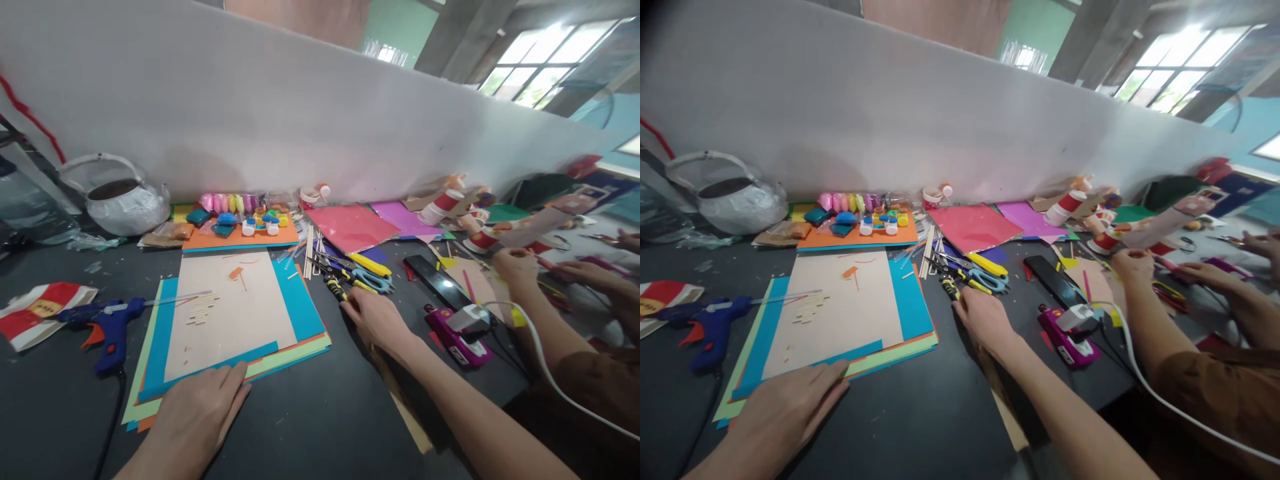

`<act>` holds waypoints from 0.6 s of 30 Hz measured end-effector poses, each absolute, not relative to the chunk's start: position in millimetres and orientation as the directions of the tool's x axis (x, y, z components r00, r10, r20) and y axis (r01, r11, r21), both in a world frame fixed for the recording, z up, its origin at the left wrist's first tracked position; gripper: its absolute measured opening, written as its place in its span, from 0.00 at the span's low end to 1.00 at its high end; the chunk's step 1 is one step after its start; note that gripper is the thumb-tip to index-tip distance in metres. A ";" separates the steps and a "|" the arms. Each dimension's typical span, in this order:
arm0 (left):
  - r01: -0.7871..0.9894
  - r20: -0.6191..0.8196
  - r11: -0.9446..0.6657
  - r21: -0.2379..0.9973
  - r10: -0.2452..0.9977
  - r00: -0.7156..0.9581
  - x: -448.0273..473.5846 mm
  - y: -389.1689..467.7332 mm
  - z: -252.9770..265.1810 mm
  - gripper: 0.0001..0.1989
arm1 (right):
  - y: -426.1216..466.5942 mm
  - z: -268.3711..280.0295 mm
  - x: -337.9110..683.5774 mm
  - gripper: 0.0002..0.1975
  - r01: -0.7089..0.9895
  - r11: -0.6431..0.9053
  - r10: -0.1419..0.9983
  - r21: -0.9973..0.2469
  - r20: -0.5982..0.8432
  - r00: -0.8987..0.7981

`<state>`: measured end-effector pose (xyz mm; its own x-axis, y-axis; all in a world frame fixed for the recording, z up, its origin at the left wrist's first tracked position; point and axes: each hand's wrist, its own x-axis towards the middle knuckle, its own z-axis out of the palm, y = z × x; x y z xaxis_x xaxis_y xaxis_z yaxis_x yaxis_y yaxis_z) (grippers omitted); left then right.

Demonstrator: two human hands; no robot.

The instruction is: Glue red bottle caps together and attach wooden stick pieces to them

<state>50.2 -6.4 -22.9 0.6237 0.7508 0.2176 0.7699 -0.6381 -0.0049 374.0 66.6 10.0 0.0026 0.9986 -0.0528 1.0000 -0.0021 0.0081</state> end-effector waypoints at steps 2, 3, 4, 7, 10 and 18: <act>0.758 0.245 -0.652 -0.021 0.732 0.636 47.4 -6.2 -27.2 0.15 | 64.6 5.8 376.8 0.10 0.997 -0.021 1.000 -0.072 -0.019 0.020; 0.754 0.253 -0.657 -0.022 0.726 0.639 46.1 -6.2 -28.9 0.15 | 64.3 5.0 378.3 0.10 0.992 -0.025 1.000 -0.120 -0.003 0.024; 0.752 0.259 -0.659 -0.019 0.723 0.641 44.8 -6.2 -30.5 0.16 | 64.4 5.2 380.1 0.11 0.984 -0.024 1.000 -0.175 0.013 0.027; 0.750 0.273 -0.662 -0.010 0.720 0.639 42.6 -6.0 -33.9 0.16 | 64.9 11.9 388.3 0.16 0.934 -0.015 0.998 -0.358 0.055 0.037; 0.750 0.318 -0.661 -0.010 0.709 0.629 43.8 -6.1 -33.2 0.17 | 64.8 25.8 400.3 0.24 0.861 -0.028 0.996 -0.508 0.064 0.070; 0.792 0.310 -0.604 0.085 0.772 0.555 50.8 -6.2 -21.5 0.16 | 57.1 58.6 409.5 0.25 0.737 -0.098 0.935 -0.668 0.191 0.298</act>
<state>50.8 -6.2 -21.5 0.5553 0.7717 0.3100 0.7922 -0.6043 0.0852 409.5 57.1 58.6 0.2976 0.9353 0.1912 0.7373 -0.0980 -0.6685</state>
